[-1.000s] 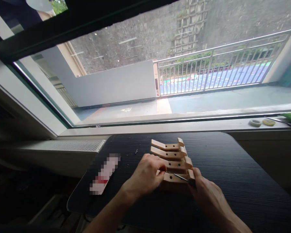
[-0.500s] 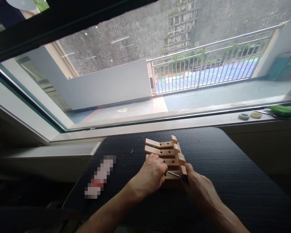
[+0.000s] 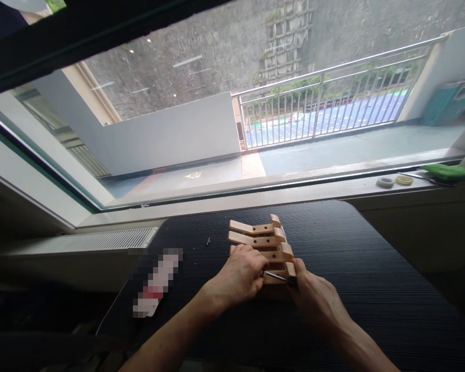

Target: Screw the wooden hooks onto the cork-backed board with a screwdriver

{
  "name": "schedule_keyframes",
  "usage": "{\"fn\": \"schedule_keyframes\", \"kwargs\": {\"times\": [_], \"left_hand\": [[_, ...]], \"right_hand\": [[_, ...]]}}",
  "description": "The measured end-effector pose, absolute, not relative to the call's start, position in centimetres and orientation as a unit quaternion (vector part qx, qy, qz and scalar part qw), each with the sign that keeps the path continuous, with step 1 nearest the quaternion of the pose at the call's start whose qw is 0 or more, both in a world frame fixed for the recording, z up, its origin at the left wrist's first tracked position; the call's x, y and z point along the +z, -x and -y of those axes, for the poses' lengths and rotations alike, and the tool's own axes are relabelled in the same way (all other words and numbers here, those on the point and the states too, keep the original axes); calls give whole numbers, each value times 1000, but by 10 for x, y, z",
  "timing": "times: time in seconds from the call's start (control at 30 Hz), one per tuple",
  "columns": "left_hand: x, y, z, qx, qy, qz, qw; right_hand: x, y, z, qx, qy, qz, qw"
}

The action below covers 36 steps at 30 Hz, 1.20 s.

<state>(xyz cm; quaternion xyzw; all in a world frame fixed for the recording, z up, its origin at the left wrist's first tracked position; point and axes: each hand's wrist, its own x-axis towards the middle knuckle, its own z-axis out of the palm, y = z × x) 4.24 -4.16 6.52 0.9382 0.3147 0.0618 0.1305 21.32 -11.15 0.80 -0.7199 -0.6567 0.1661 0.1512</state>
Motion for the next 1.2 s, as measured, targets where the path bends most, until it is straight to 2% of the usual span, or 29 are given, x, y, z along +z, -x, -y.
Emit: {"fn": "schedule_keyframes", "kwargs": {"times": [0.4,1.2], "left_hand": [[64,-34,46,86,-947,-299,85],[59,-35,48,114,-933,-322,116]], "right_hand": [[3,-214,112,164,715,662,156],[4,-214,113,156,719,661,147]]}}
